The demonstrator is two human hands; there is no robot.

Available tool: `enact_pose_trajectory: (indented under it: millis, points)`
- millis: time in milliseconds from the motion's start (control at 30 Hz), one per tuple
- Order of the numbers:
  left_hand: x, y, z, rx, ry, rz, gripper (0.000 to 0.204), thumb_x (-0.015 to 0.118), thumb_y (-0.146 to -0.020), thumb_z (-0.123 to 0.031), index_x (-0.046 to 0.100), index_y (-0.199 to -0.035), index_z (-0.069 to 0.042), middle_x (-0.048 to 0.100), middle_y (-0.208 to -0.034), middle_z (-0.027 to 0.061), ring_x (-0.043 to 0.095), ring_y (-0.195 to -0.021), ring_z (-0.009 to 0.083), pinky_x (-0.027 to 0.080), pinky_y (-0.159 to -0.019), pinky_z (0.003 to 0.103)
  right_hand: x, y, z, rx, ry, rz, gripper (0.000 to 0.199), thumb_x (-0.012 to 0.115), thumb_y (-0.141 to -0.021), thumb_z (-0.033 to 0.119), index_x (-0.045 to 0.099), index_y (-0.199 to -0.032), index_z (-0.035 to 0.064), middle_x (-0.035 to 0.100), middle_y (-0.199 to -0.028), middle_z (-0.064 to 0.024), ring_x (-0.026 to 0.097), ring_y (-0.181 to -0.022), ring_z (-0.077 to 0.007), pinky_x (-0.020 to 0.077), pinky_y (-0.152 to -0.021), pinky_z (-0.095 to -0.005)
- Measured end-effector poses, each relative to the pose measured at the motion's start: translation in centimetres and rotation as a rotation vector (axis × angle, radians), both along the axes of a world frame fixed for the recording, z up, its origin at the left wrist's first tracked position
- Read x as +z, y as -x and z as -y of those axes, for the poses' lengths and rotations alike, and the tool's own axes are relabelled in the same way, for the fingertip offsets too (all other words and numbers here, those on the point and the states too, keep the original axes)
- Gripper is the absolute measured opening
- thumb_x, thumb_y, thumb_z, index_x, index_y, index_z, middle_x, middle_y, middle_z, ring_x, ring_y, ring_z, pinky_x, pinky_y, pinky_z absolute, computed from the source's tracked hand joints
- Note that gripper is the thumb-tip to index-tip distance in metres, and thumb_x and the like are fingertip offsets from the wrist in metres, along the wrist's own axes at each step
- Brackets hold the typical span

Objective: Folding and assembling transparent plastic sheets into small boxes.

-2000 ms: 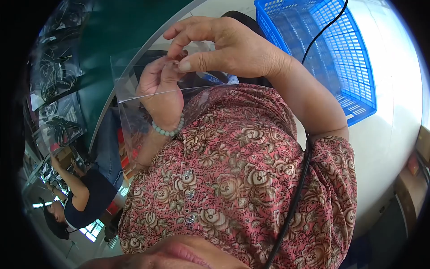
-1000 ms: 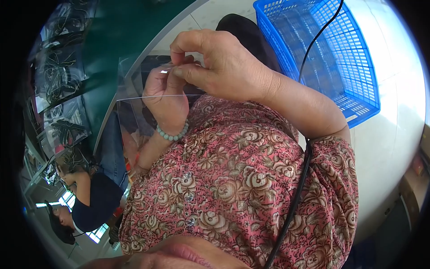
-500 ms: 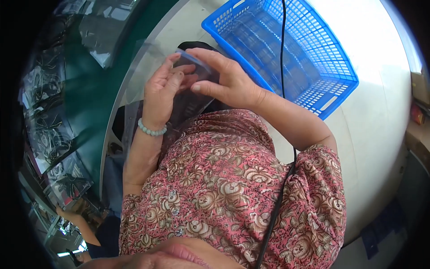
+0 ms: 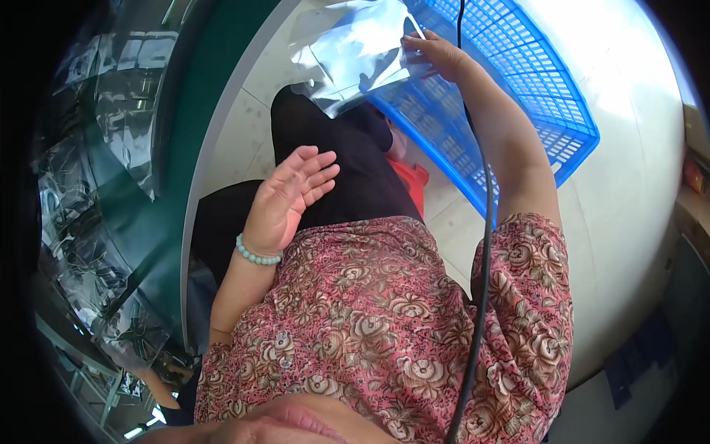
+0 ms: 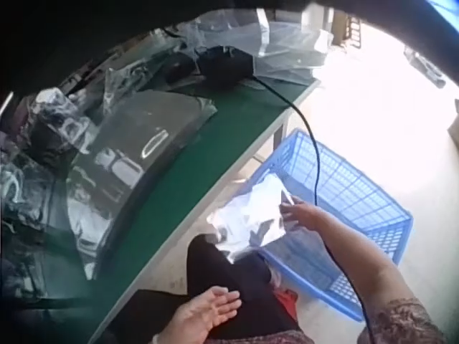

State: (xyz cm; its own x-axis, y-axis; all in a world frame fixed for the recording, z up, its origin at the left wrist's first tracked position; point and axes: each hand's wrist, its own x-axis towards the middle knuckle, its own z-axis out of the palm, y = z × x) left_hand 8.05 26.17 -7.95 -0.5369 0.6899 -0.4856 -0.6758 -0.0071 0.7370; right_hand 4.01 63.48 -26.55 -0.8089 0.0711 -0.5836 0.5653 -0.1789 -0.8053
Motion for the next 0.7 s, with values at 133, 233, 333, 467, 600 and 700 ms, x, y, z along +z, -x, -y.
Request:
enact_pose_trajectory:
  millis: [133,233,333,467,600,700]
  points:
    - [-0.2,-1.8,1.1,-0.050,0.232,-0.252,0.035,0.059,-0.100,-0.010,0.057,-0.132,0.002,0.064,-0.129,0.0126,0.061,-0.121,0.0204,0.047,-0.102,0.032,-3.6,4.3,-0.8,0.439,-0.201,0.331,0.070,0.058,-0.092,0.060,0.047,-0.143,0.0144,0.055,-0.142,-0.0103,0.056,-0.127,-0.0284,0.0460,-0.097,-0.0611]
    - [0.4,-2.3,1.5,-0.048,0.355,-0.375,0.033,0.057,-0.102,-0.013,0.059,-0.129,0.005,0.064,-0.128,0.0144,0.062,-0.117,0.0210,0.048,-0.103,0.035,-5.1,6.9,1.1,0.706,-0.357,0.399,0.067,0.052,-0.093,0.062,0.048,-0.144,0.0171,0.049,-0.149,-0.0087,0.060,-0.123,-0.0309,0.0477,-0.091,-0.0673]
    - [1.5,-2.9,1.4,-0.035,0.471,-0.397,0.029,0.056,-0.101,-0.008,0.061,-0.126,0.005,0.066,-0.122,0.0139,0.065,-0.111,0.0201,0.051,-0.099,0.033,-6.1,8.0,3.5,0.770,-0.549,0.472,0.057,0.056,-0.094,0.048,0.052,-0.140,0.0150,0.052,-0.147,-0.0115,0.062,-0.121,-0.0289,0.0557,-0.084,-0.0566]
    - [2.2,-3.0,0.5,-0.094,0.614,-0.424,0.027,0.056,-0.100,-0.006,0.062,-0.124,0.005,0.067,-0.119,0.0133,0.066,-0.106,0.0184,0.053,-0.096,0.032,-15.9,7.3,4.4,0.486,-0.370,0.355,0.058,0.062,-0.092,0.048,0.056,-0.138,0.0136,0.056,-0.143,-0.0114,0.053,-0.131,-0.0311,0.0460,-0.097,-0.0626]
    - [3.0,-2.8,-0.4,-0.062,0.473,-0.364,0.023,0.057,-0.099,-0.006,0.065,-0.118,0.003,0.070,-0.111,0.0114,0.069,-0.097,0.0169,0.056,-0.087,0.030,-26.9,0.6,-7.8,0.612,-0.583,0.151,0.060,0.066,-0.091,0.048,0.058,-0.138,0.0127,0.057,-0.141,-0.0110,0.047,-0.136,-0.0320,0.0379,-0.106,-0.0656]
    - [3.1,-3.5,0.5,0.036,0.604,-0.318,0.020,0.058,-0.098,-0.005,0.066,-0.116,0.003,0.071,-0.106,0.0104,0.071,-0.093,0.0169,0.057,-0.083,0.029,-26.2,2.9,1.1,0.517,-0.385,0.213,0.060,0.063,-0.090,0.055,0.061,-0.134,0.0148,0.060,-0.138,-0.0123,0.053,-0.131,-0.0304,0.0433,-0.102,-0.0561]
